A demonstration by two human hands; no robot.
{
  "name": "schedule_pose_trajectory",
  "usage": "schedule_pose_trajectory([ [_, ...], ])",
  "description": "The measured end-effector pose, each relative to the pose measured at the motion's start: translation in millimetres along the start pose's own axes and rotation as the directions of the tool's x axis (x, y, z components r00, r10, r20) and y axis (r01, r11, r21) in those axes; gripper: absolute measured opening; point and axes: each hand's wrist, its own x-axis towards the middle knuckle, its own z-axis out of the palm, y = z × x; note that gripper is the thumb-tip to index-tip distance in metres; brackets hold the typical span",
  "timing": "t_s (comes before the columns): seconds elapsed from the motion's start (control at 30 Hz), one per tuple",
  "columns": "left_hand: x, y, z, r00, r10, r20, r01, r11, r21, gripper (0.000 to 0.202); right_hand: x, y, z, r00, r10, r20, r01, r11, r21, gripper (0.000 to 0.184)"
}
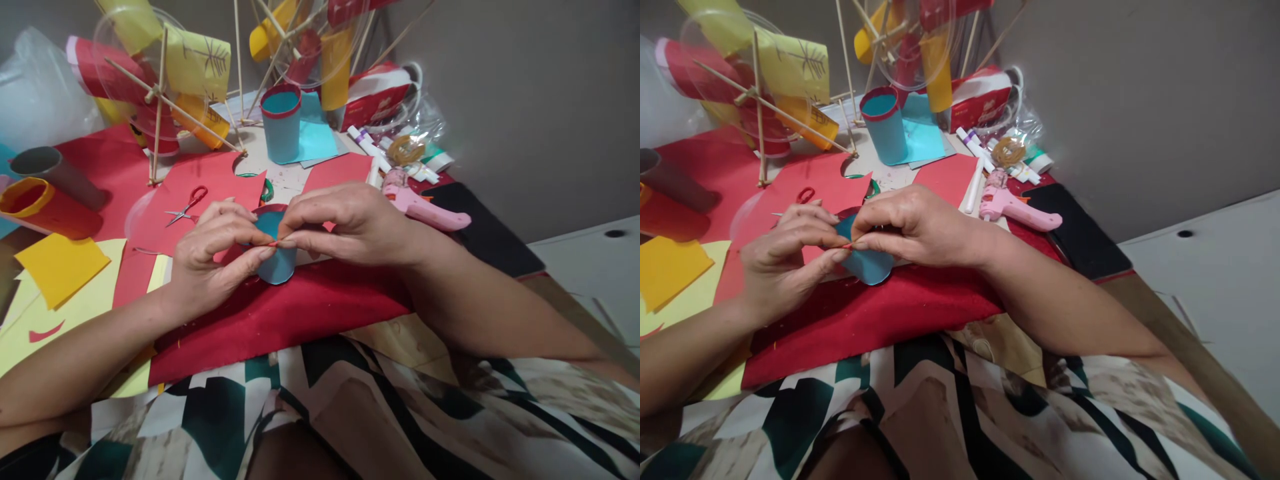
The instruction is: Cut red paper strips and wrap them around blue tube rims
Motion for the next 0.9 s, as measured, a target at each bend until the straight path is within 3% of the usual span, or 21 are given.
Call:
schedule_pose_trajectory([
  [0.27,1,8,0.7,0.998,0.006,0.057,-0.011,0.996,0.086,0.009,-2,-3,-4,0.996,0.049,0.074,-0.051,0.998,0.035,0.017],
  [0.43,0,5,-0.7,0.999,0.036,0.041,-0.04,0.993,0.115,0.009,-3,-2,-9,1.0,0.022,0.005,-0.022,1.0,0.008,0.016],
  [0.7,-1,7,-4.5,0.986,0.06,0.154,-0.091,0.975,0.205,0.009,-1,-1,-6,0.999,-0.021,0.042,0.019,0.999,0.04,0.012],
  [0.9,-2,5,-4.0,0.993,0.043,0.114,-0.067,0.975,0.21,0.012,-1,-2,-12,1.0,-0.018,0.006,0.017,0.997,0.079,0.013],
])
